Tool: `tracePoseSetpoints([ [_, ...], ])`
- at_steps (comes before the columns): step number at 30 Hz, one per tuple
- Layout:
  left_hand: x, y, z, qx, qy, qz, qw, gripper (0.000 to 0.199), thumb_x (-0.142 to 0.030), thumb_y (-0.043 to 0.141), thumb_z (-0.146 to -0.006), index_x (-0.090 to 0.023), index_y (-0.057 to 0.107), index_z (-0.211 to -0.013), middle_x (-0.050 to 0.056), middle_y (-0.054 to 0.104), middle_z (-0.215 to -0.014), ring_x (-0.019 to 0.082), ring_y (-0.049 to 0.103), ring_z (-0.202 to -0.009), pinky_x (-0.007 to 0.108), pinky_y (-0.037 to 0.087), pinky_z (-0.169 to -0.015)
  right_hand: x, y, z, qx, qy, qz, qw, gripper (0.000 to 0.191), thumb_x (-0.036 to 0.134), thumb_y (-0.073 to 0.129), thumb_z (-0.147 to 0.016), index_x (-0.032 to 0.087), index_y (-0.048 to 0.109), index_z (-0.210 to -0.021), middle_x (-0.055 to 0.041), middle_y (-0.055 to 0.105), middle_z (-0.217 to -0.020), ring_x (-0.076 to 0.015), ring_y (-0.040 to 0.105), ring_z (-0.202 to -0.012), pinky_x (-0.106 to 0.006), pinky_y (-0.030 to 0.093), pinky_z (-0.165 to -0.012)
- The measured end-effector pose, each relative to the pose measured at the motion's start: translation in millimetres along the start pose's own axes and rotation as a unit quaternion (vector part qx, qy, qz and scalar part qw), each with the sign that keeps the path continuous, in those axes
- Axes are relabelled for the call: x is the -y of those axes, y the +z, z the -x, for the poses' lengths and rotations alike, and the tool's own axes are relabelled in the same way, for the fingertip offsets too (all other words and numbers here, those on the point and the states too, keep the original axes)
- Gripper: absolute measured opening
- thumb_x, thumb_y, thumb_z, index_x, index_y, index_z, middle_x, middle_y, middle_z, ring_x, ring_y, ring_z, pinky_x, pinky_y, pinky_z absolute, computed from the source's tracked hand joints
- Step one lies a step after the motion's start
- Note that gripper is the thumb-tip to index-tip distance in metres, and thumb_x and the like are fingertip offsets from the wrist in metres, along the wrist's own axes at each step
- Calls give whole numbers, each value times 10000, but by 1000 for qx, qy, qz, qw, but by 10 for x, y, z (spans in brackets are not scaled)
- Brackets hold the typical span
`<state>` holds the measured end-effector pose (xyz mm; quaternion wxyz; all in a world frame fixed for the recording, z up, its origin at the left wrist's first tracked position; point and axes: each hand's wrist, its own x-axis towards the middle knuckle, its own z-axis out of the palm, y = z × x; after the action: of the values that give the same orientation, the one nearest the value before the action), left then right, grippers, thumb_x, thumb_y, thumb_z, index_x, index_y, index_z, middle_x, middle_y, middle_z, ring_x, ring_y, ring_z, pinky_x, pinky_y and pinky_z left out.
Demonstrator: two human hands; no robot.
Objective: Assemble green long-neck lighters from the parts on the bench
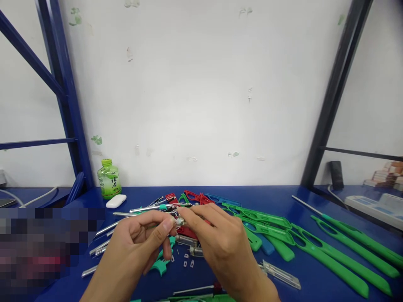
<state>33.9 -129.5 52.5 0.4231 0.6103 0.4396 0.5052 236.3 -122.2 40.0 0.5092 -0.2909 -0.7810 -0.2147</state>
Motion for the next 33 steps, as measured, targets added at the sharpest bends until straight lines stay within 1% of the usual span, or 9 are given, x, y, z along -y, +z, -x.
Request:
tracePoseSetpoints([
  [7, 22, 37, -13, -5, -4, -5, 1000, 578, -777, 878, -881, -205, 799, -862, 24, 699, -584, 87, 365, -424, 229, 285, -436, -4, -13, 5, 25, -5, 28, 999, 349, 124, 493, -1244, 183, 837, -1229, -50, 891, -1023, -190, 819, -839, -295, 581, -631],
  [11, -5, -25, -57, 3, 15, -38, 999, 557, -779, 874, -872, -223, 836, -886, 23, 720, -613, 110, 411, -449, 243, 307, -444, -33, -69, 0, 58, 17, 27, 998, 319, 87, 558, -1203, 211, 848, -1249, -58, 911, -1125, -202, 843, -936, -297, 636, -737],
  [15, -54, -40, -89, 41, 45, -98, 993, 518, -766, 811, -941, -262, 861, -837, 19, 756, -679, 151, 536, -535, 258, 409, -511, -60, -314, -54, 71, 93, -23, 993, 268, 175, 581, -1225, 231, 835, -1288, -53, 900, -1159, -211, 850, -1015, -319, 669, -870],
  [18, -3, 64, -37, 105, 82, -158, 978, 412, -660, 785, -982, -298, 889, -817, 26, 816, -759, 202, 675, -652, 291, 513, -632, -48, -607, -44, 90, 135, -42, 986, 192, 246, 644, -1220, 227, 826, -1276, -36, 875, -1090, -199, 824, -943, -299, 666, -859],
  [20, 101, 166, 37, 147, 114, -192, 964, 303, -541, 755, -990, -323, 894, -833, 21, 856, -840, 240, 761, -774, 322, 561, -738, -22, -779, 53, 147, 147, -62, 976, 166, 255, 670, -1213, 241, 832, -1245, -15, 834, -1026, -182, 801, -876, -279, 652, -798],
  [23, 304, 291, 147, 186, 164, -236, 940, 220, -369, 697, -996, -331, 877, -874, 13, 849, -902, 247, 780, -865, 347, 554, -808, 20, -901, 355, 220, 160, -74, 959, 249, 303, 599, -1247, 289, 847, -1269, -28, 797, -1094, -165, 801, -839, -270, 644, -728],
  [26, 464, 335, 194, 200, 208, -277, 917, 243, -283, 643, -1047, -314, 857, -936, 25, 813, -947, 242, 740, -907, 354, 528, -819, 51, -857, 716, 205, 179, -63, 960, 327, 381, 543, -1269, 288, 803, -1445, -53, 826, -1117, -184, 839, -869, -285, 680, -753],
  [29, 544, 338, 181, 209, 242, -310, 895, 258, -236, 625, -1094, -299, 849, -984, 28, 792, -967, 233, 702, -916, 344, 518, -807, 71, -762, 963, 176, 189, -62, 964, 303, 444, 598, -1249, 268, 832, -1326, -45, 875, -1075, -213, 867, -910, -323, 706, -820],
  [33, 599, 348, 168, 212, 291, -338, 870, 309, -197, 586, -1128, -282, 818, -942, 23, 762, -923, 222, 683, -873, 343, 517, -790, 71, -703, 1085, 153, 170, -65, 971, 307, 426, 584, -1256, 258, 839, -1232, -45, 899, -1090, -221, 872, -941, -374, 692, -902],
])
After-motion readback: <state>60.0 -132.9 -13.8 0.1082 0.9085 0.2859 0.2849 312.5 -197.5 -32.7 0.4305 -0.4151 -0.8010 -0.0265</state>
